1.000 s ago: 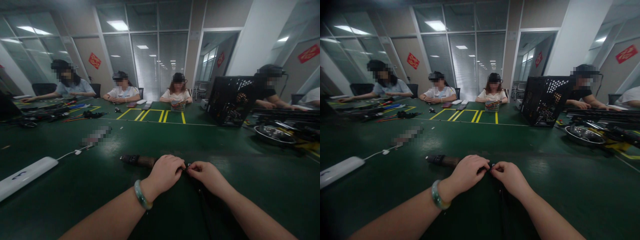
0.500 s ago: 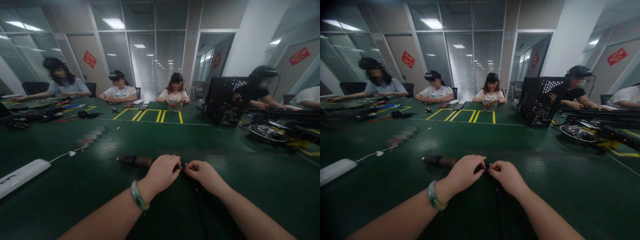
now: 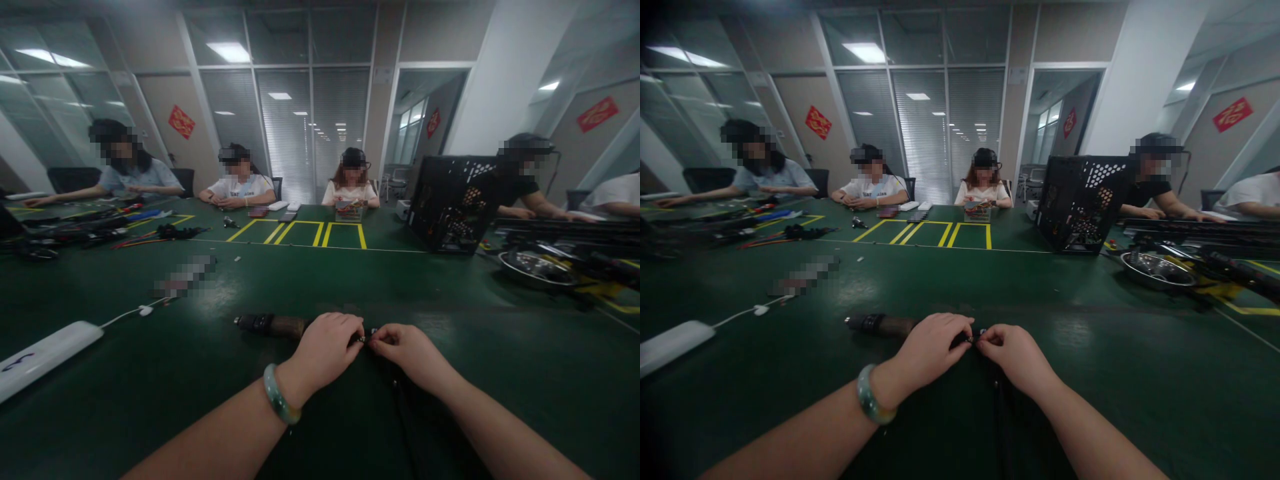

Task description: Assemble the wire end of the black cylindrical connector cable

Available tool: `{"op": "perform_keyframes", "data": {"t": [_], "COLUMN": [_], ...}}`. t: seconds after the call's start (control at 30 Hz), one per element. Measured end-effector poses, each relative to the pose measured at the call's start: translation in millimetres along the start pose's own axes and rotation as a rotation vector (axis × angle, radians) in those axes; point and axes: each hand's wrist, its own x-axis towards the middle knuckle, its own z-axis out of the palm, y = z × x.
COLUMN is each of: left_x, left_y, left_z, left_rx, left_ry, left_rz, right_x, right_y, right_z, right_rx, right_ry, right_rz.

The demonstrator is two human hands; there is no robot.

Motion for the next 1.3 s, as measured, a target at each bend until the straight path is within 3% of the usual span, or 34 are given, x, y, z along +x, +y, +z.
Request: {"op": "perform_keyframes", "data": {"t": [1.3], "left_x": [0.5], "left_y": [-0.4], "left_z": [0.2], "left_rx": [-0.018], "left_ry": [0.024], "left_rz": [0.004], "right_x": [0.5], "right_y": [-0.8], "right_z": [3.4], "right_rx": [0.012], "right_ry": [0.018], "right_rz": [-0.036]}}
